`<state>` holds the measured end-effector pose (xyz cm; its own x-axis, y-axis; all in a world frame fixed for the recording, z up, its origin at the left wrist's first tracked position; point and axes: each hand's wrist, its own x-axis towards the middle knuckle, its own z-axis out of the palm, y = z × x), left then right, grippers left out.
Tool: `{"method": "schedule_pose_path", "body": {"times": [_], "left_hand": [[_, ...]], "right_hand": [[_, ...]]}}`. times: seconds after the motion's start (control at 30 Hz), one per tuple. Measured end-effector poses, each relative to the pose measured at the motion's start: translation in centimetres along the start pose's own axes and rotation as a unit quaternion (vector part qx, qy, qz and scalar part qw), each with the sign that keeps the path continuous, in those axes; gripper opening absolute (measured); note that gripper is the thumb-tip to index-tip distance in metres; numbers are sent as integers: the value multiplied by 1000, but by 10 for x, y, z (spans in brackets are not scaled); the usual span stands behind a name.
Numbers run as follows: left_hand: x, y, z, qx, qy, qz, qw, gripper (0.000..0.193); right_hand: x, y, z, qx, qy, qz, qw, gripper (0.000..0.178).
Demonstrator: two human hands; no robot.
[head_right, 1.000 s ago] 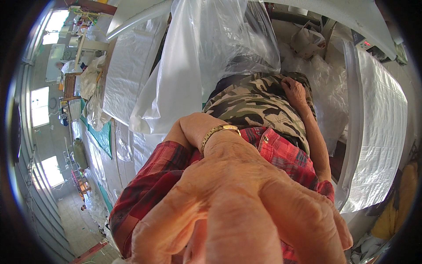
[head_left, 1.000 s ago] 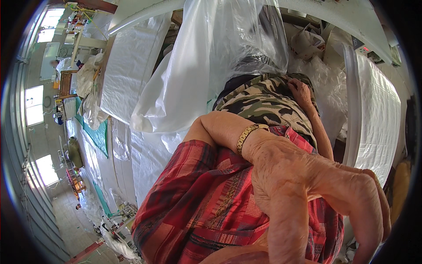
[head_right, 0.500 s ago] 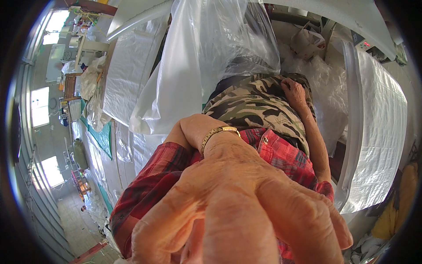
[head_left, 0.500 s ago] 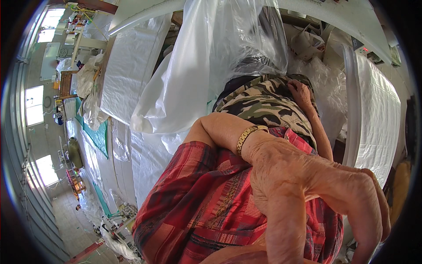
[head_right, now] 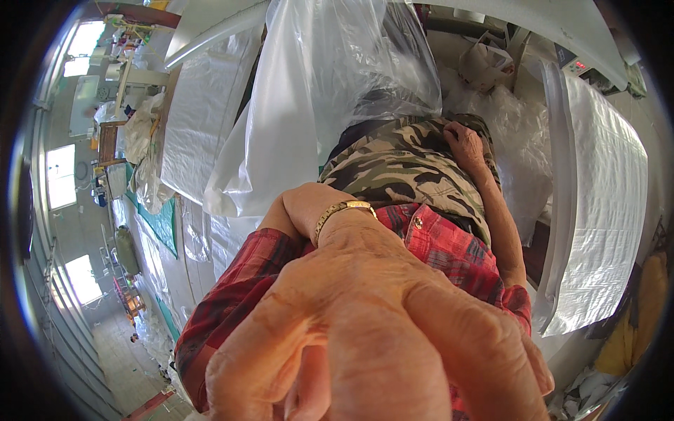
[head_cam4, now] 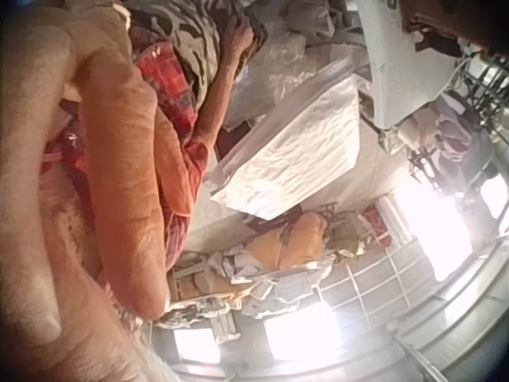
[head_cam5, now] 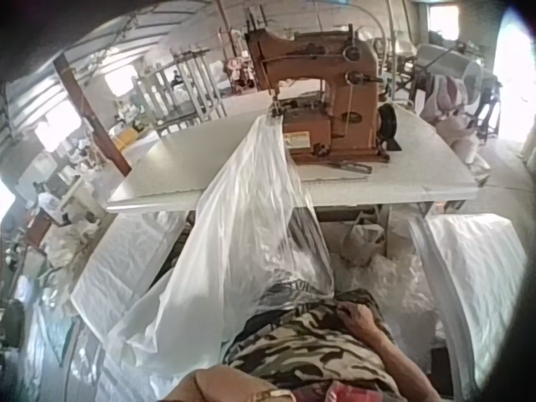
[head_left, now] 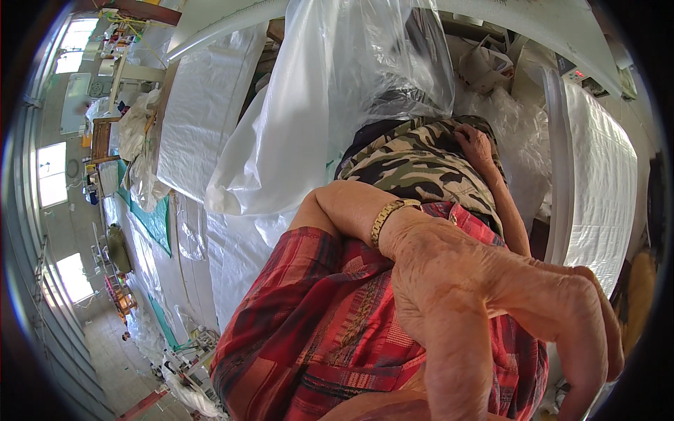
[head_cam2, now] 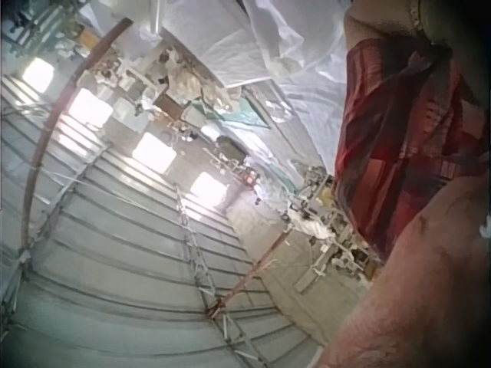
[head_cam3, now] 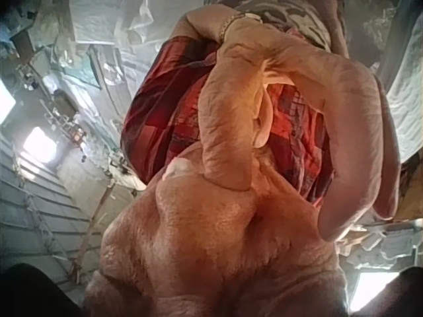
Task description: The person aligns a clear plastic liner inside a white woven bag, folds their open edges together, and feeds the material through a sewing machine to stitch them.
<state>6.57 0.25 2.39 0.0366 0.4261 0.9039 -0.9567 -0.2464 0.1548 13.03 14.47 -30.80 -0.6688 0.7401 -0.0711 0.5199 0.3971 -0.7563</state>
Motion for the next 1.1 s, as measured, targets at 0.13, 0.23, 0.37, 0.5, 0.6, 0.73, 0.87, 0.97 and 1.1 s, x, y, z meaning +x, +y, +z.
{"method": "schedule_pose_path", "body": {"times": [0.13,0.23,0.37,0.5,0.6,0.73,0.87,0.97,1.1], "left_hand": [[0,2,0,-6,0,4,1000,23],[1,5,-1,-9,1,8,1000,24],[0,13,-4,-19,6,14,1000,24],[1,16,-7,-34,7,13,999,25],[2,19,-12,-51,7,5,999,25],[2,23,-26,-105,10,-12,994,26],[1,13,-44,-173,118,-43,977,26],[-6,34,-48,-127,257,-125,950,23],[-12,38,-58,-65,269,-180,944,22]], "right_hand": [[0,1,0,-1,5,-2,1000,24],[-1,3,2,-2,4,2,1000,24],[0,3,2,-14,11,-4,1000,25],[0,3,2,-14,10,0,1000,25],[0,7,5,-4,5,-2,1000,26],[3,22,12,-3,16,-14,1000,27],[4,34,17,41,20,-29,999,24],[-1,28,18,-10,2,13,1000,24],[-6,8,13,-14,-3,31,999,24]]}}
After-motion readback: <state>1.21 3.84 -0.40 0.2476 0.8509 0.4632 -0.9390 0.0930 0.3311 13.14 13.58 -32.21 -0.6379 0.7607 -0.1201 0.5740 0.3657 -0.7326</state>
